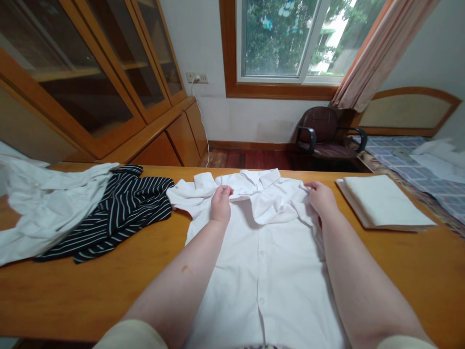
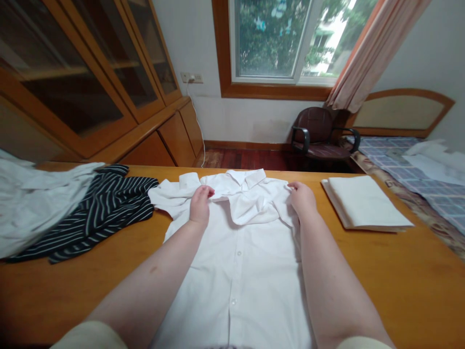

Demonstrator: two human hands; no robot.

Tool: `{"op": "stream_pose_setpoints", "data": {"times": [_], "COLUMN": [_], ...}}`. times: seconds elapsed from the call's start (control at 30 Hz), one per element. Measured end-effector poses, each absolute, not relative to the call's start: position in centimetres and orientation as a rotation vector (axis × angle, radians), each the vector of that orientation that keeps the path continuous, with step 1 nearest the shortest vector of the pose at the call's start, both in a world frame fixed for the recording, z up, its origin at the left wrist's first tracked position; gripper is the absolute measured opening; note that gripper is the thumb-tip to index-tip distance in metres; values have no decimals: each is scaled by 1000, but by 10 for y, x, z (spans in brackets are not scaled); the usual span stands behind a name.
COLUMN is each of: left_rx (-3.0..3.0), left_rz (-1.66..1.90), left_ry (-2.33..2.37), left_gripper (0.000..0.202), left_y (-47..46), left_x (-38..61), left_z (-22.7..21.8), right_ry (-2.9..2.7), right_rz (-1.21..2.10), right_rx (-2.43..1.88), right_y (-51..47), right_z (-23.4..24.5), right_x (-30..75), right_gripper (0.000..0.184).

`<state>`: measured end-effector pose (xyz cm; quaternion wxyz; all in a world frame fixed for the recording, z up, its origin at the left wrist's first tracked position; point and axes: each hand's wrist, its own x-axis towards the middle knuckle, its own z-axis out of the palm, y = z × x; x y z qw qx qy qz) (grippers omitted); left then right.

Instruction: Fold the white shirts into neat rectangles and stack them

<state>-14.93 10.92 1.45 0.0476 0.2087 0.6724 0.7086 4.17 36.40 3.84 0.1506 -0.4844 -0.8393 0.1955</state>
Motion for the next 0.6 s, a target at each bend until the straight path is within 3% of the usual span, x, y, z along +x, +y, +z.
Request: {"op": "stream_pose_setpoints", "data": {"times": [0.07, 0.17, 0.23, 0.4, 0.6], "left_rx": [805, 964, 1032, 1097, 1056], "left_rz": [1709, 1049, 847, 874, 911], "left_ry": [2379, 2674, 2713, 2665, 2657], "left_gripper": [23, 53, 64, 64, 60], "left_y": [111, 114, 115, 113, 112], "left_x": [-148, -143, -141, -140, -140], "left_z": [10, 5, 4, 9, 13], "right_ry": [-2386, -2413, -2427, -2402, -2143], "right_rz": [550, 559, 559, 524, 749], "right_rx": [-1448, -1497, -1515, -1602, -1494], "right_y": [372, 378, 379, 381, 374], "right_z": [37, 33, 30, 26, 39], "right_x": [47, 50, 49, 47, 50], "right_gripper": [33, 29, 33, 54, 27]}}
